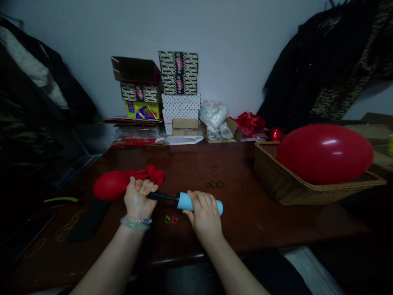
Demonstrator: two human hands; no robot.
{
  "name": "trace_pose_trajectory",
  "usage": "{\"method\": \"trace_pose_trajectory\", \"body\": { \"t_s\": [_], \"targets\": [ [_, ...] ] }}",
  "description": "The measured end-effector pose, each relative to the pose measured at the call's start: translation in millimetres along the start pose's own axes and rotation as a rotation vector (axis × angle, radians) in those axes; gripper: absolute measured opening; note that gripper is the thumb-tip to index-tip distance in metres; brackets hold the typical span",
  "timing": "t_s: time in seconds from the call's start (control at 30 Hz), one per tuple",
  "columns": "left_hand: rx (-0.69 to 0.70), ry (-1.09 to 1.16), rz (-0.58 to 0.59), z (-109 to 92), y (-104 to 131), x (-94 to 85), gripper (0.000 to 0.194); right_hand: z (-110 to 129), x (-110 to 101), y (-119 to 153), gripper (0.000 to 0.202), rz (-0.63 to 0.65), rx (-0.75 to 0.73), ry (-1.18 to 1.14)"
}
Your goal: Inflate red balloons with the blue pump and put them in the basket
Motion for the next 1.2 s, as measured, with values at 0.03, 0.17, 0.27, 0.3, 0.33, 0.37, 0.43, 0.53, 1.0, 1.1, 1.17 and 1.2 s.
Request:
{"method": "trace_pose_trajectory", "body": {
  "t_s": [0.03, 0.17, 0.27, 0.3, 0.33, 0.37, 0.43, 0.53, 1.0, 1.1, 1.17, 1.2],
  "targets": [
    [0.003, 0.005, 0.002, -3.1, -4.2, -1.8, 0.047, -3.2, -1.3, -0.7, 0.050, 0.003, 0.003, 0.013],
    [0.014, 0.032, -0.014, -16.1, -18.3, -9.1, 0.045, -15.5, -6.2, -4.3, 0.050, 0.010, 0.000, 0.057],
    [0.011, 0.055, -0.027, -20.1, -20.9, -12.0, 0.045, -22.0, -7.9, -5.6, 0.049, -0.006, -0.021, 0.063],
    [0.007, 0.060, -0.032, -19.6, -20.2, -12.4, 0.045, -23.6, -8.0, -5.3, 0.049, -0.015, -0.028, 0.057],
    [0.003, 0.064, -0.037, -18.5, -18.9, -12.6, 0.045, -25.0, -7.9, -4.7, 0.049, -0.023, -0.033, 0.046],
    [-0.001, 0.070, -0.044, -17.0, -17.2, -12.5, 0.045, -26.2, -7.7, -3.8, 0.050, -0.030, -0.035, 0.031],
    [-0.009, 0.081, -0.062, -13.9, -13.6, -11.9, 0.045, -27.7, -7.0, -1.7, 0.050, -0.038, -0.039, -0.001],
    [-0.016, 0.095, -0.072, -11.6, -9.0, -10.0, 0.046, -27.5, -6.5, 0.9, 0.049, -0.051, -0.035, -0.027],
    [-0.046, 0.051, 0.039, 16.6, 17.6, -0.6, 0.044, -7.2, 3.6, 11.2, 0.049, -0.046, -0.025, -0.077],
    [-0.076, 0.020, 0.047, 22.9, 20.2, 0.4, 0.045, -0.2, 6.9, 14.5, 0.051, -0.028, -0.010, -0.069],
    [-0.096, 0.004, 0.042, 25.9, 20.8, -0.2, 0.046, 3.5, 7.3, 16.2, 0.052, -0.016, 0.000, -0.063],
    [-0.102, 0.000, 0.040, 26.7, 20.6, -0.6, 0.046, 5.0, 6.6, 16.6, 0.052, -0.011, 0.003, -0.061]
  ]
}}
Point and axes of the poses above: each hand's wrist, its own y-axis away from the middle knuckle, its own x-axis out of the palm, z = x × y, the point moved 1 cm from there along -y, towards the middle knuckle, and after that the axes turned 10 degrees about x, right-handed, at the moved point
